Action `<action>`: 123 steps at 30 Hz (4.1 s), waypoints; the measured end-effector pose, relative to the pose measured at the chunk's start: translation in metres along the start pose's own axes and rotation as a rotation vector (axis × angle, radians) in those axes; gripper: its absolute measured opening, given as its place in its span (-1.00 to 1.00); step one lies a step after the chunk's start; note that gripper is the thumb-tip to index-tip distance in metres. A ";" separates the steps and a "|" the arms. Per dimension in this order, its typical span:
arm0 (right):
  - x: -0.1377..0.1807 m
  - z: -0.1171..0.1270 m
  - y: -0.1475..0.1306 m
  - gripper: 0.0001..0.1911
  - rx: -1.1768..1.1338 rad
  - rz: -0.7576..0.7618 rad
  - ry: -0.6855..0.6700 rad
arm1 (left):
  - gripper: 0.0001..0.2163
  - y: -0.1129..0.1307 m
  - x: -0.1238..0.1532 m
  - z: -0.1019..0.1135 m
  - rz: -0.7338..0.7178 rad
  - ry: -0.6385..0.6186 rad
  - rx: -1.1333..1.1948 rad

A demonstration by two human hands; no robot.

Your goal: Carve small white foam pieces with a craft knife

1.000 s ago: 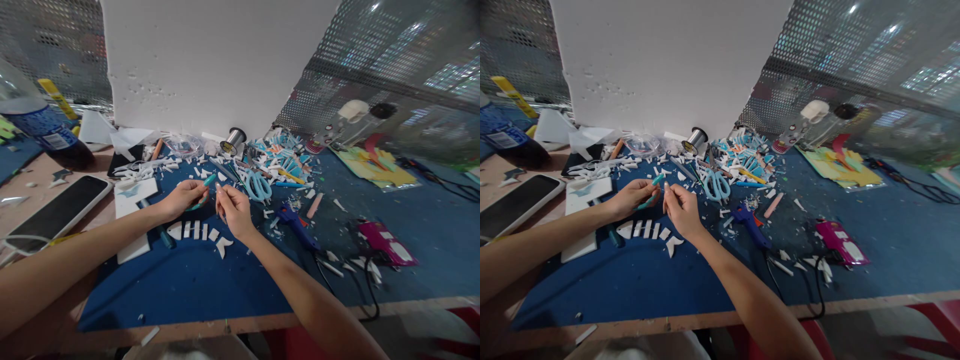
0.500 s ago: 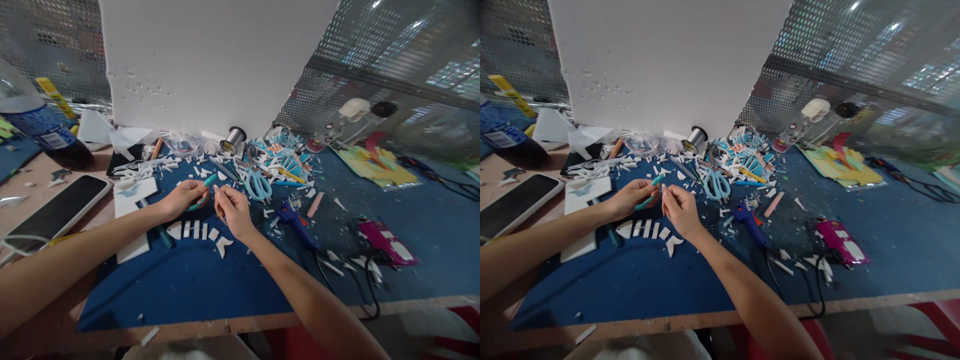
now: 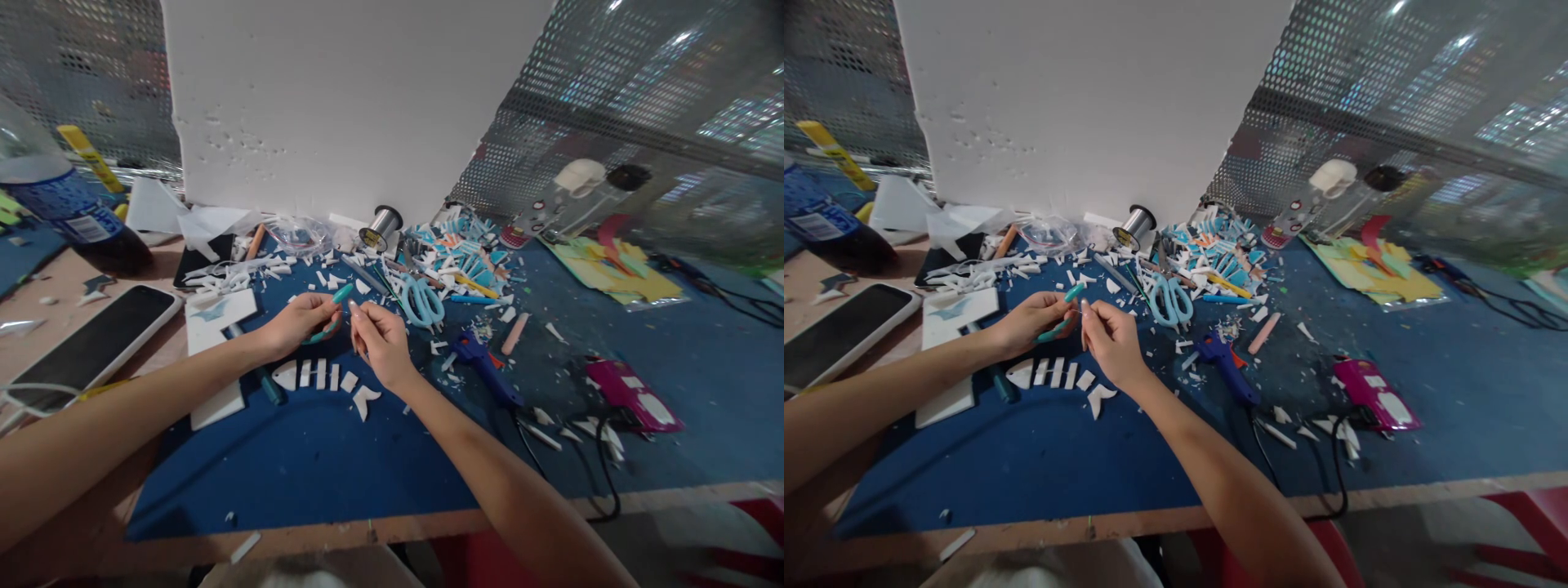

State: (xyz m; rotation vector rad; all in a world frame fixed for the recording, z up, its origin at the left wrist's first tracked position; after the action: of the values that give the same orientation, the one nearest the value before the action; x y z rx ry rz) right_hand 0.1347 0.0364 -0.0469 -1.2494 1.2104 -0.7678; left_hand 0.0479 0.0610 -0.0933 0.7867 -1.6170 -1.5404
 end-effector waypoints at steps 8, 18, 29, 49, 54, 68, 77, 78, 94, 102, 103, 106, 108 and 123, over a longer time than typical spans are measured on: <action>0.000 -0.002 0.001 -0.54 -0.018 -0.004 -0.021 | -0.56 0.004 0.001 -0.002 0.004 -0.003 -0.006; -0.001 -0.001 0.009 -0.53 -0.043 -0.053 -0.009 | -0.61 0.005 0.001 0.000 0.004 0.032 -0.003; -0.005 -0.006 0.038 -0.58 -0.336 -0.305 -0.017 | -0.63 0.004 0.003 0.005 0.046 0.080 0.039; -0.003 -0.019 0.053 -0.68 -0.553 -0.484 -0.131 | -0.59 0.025 0.007 0.014 -0.152 0.232 -0.212; -0.006 -0.016 0.046 -0.67 -0.612 -0.424 -0.129 | -0.59 0.020 0.005 0.014 -0.112 0.217 -0.178; -0.007 -0.003 0.053 -0.70 -0.512 -0.351 0.024 | -0.64 0.031 0.014 0.015 -0.242 0.289 -0.440; -0.005 -0.008 0.044 -0.67 -0.463 -0.329 -0.032 | -0.71 0.032 0.012 0.009 -0.289 0.238 -0.553; -0.005 -0.007 0.044 -0.68 -0.464 -0.327 -0.023 | -0.70 0.032 0.012 0.008 -0.293 0.229 -0.550; 0.006 0.030 -0.027 -0.67 0.703 0.358 0.378 | -0.58 0.035 0.014 0.019 -0.272 0.331 -0.349; 0.000 0.003 0.000 -0.68 0.747 0.139 0.114 | -0.59 0.031 0.011 0.010 -0.270 0.230 -0.405; -0.001 0.004 0.001 -0.67 0.733 0.131 0.121 | -0.59 0.030 0.010 0.010 -0.266 0.222 -0.404; -0.003 0.002 -0.001 -0.63 0.673 0.139 0.094 | -0.60 0.026 0.009 0.011 -0.234 0.221 -0.372; -0.003 0.000 -0.003 -0.63 0.597 0.147 0.073 | -0.59 0.024 0.008 0.011 -0.196 0.214 -0.328; 0.003 -0.001 -0.019 -0.63 0.465 0.290 0.073 | -0.58 0.010 0.004 0.017 -0.034 0.214 -0.003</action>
State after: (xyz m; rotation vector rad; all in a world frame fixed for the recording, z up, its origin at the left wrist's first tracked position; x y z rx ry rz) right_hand 0.1380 0.0294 -0.0288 -0.6547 1.1542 -0.8239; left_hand 0.0316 0.0675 -0.0830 0.9481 -1.4514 -1.4290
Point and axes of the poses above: each hand's wrist, its own x-axis away from the middle knuckle, its own z-axis out of the back of the hand, y = z × x, the point moved 9 cm from there along -x, towards the middle knuckle, and after that the axes turned 11 degrees about -x, right-handed, at the moved point
